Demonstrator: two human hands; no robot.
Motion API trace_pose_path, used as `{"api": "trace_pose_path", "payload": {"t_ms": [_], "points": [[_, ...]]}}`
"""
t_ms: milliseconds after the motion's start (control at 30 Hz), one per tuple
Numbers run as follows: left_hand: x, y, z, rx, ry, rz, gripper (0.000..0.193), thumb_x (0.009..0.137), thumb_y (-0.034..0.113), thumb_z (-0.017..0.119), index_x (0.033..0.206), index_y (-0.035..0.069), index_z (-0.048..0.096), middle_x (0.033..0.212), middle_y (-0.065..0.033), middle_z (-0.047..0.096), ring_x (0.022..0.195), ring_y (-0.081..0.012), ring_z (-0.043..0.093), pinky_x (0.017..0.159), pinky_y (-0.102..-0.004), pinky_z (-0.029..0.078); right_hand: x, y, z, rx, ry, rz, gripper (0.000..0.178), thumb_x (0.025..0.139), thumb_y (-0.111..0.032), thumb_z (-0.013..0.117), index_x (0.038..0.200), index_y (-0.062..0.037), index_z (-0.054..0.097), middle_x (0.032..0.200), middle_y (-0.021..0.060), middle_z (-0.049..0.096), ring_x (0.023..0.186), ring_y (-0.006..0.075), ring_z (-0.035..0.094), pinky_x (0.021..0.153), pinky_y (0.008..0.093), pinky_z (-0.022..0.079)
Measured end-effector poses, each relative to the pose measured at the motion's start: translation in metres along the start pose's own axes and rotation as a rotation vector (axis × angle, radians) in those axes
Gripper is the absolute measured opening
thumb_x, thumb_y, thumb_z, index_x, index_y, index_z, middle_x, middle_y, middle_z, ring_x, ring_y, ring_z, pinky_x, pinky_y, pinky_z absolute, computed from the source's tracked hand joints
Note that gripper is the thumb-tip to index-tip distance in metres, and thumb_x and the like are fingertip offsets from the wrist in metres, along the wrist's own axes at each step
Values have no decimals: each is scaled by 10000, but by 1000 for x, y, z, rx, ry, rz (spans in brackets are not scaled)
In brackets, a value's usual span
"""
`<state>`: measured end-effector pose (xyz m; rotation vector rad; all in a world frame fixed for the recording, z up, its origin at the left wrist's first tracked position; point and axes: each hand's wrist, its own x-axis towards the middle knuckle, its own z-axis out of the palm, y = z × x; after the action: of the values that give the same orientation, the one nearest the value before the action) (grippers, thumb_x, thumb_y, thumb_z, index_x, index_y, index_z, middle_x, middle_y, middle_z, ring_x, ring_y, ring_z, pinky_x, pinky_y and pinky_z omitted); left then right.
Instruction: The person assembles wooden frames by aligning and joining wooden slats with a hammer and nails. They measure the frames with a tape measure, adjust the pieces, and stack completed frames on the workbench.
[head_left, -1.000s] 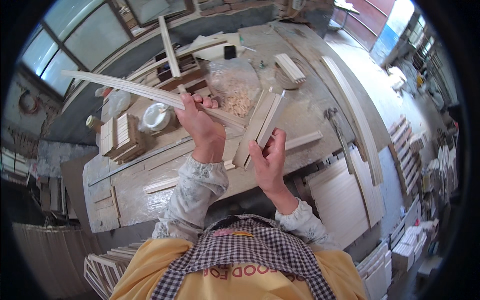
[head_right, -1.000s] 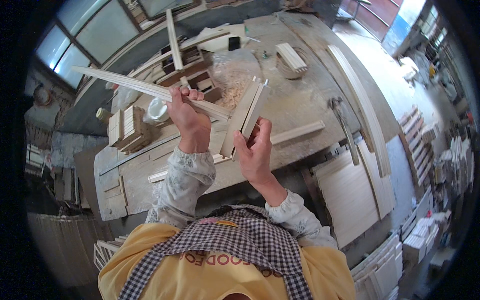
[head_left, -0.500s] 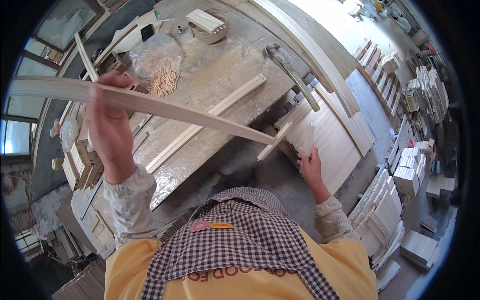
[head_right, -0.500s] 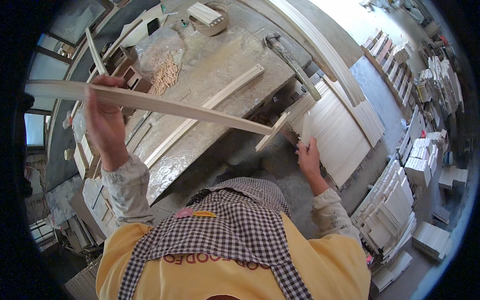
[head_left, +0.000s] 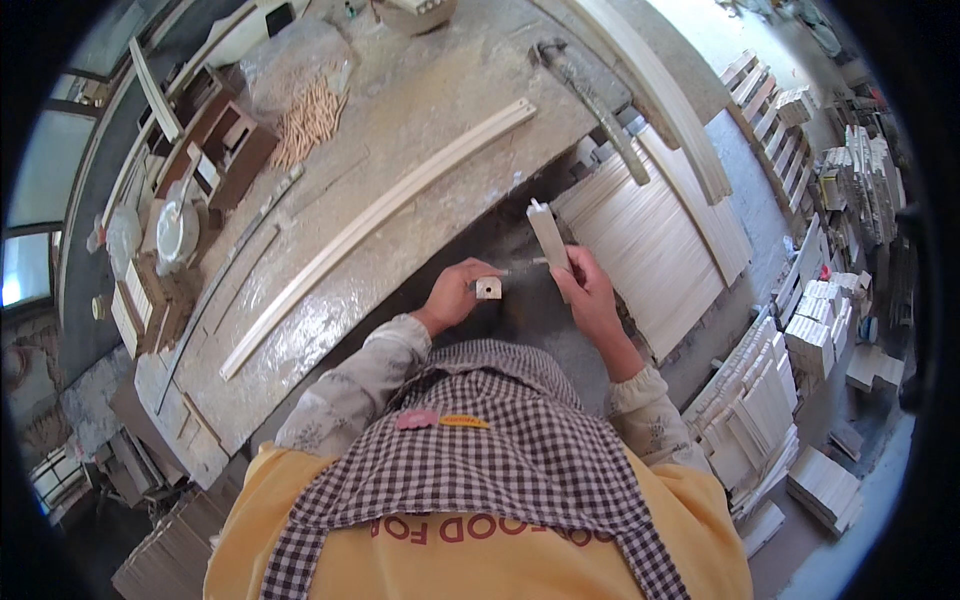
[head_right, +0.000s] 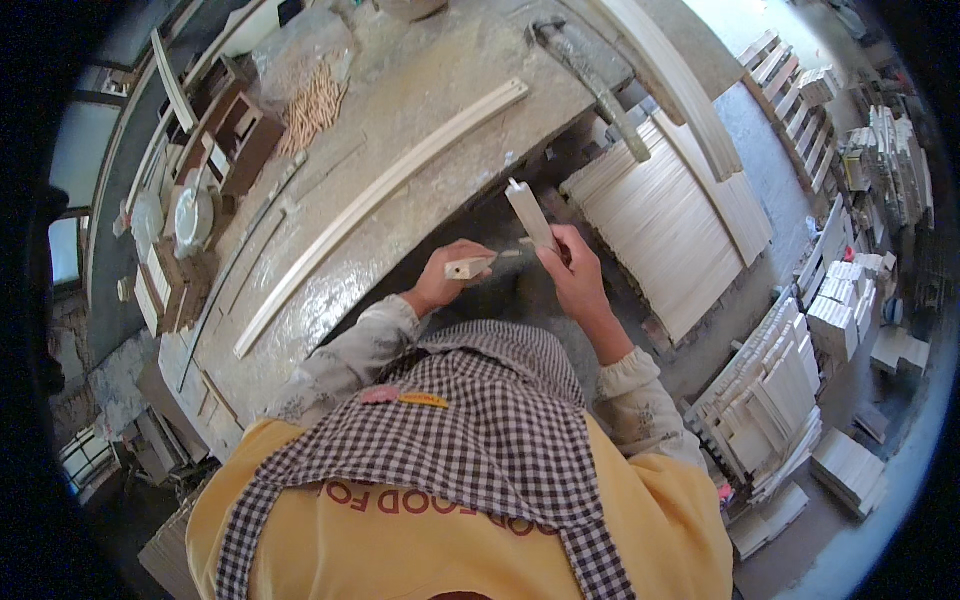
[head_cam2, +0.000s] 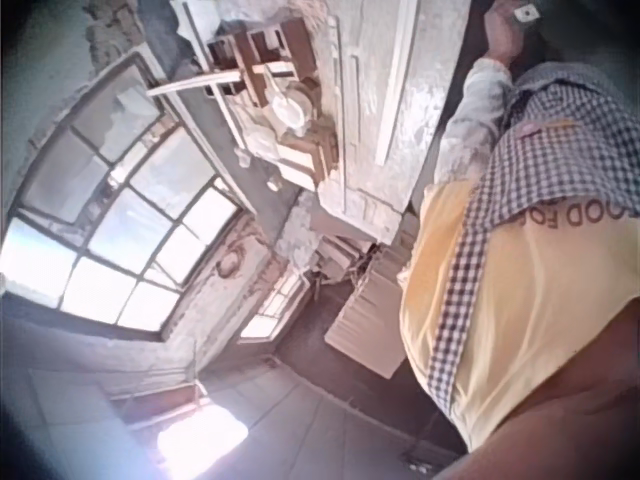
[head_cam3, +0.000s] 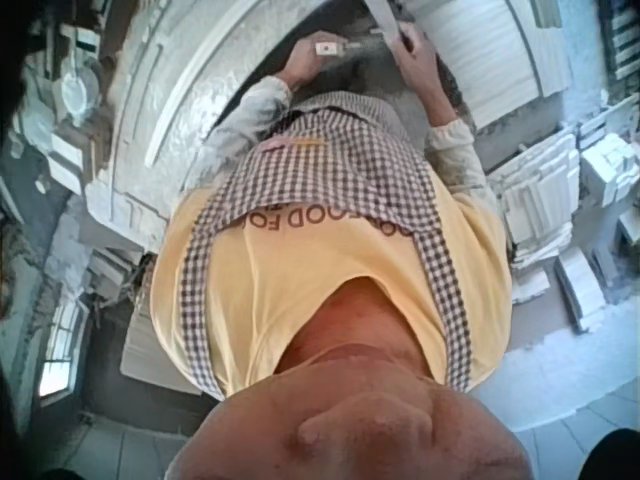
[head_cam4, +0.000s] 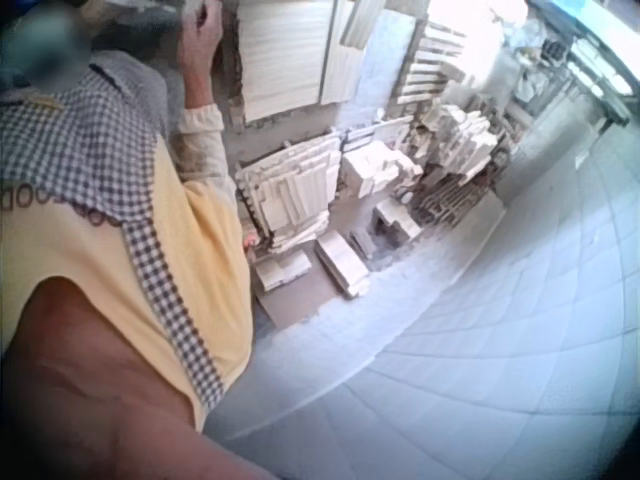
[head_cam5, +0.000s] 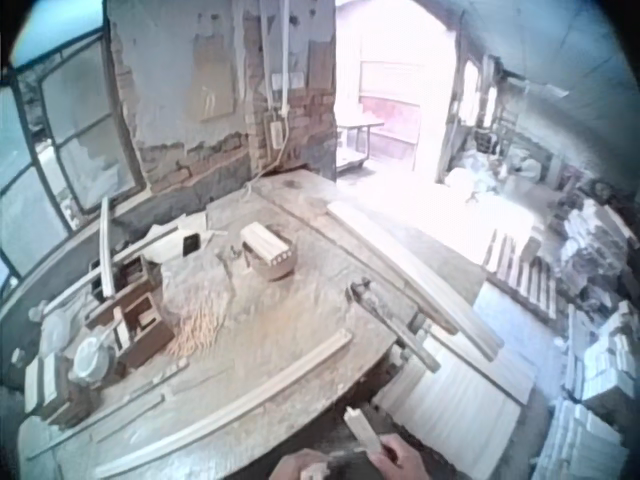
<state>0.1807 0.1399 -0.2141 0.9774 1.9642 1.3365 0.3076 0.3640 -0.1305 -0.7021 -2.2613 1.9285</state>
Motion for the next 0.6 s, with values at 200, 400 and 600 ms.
{"api": "trace_pose_path", "payload": {"t_ms": [200,400,600], "points": [[-14,-32,17,-43,-14,-161,331,813,32,791,1139,31,739,1070,-159,717,883,-246,705,794,-361,553,-1,13,39,-124,-147,-88,270,942,-138,679,1162,2,608,997,94,619,846,156,589,768,299,487],[-10,-28,18,-3,-51,-253,281,835,81,789,1113,58,752,993,-149,745,852,-229,708,777,-385,553,0,28,58,-315,-183,-206,293,914,-104,660,1191,-22,610,1076,192,640,951,378,647,818,429,530],[-13,-38,28,-88,52,-209,306,782,140,816,1081,106,761,1019,-151,736,968,-346,695,844,-416,545,-1,40,67,-478,-151,-331,286,906,-95,646,1186,-44,619,1076,182,624,982,386,631,822,455,527]]}}
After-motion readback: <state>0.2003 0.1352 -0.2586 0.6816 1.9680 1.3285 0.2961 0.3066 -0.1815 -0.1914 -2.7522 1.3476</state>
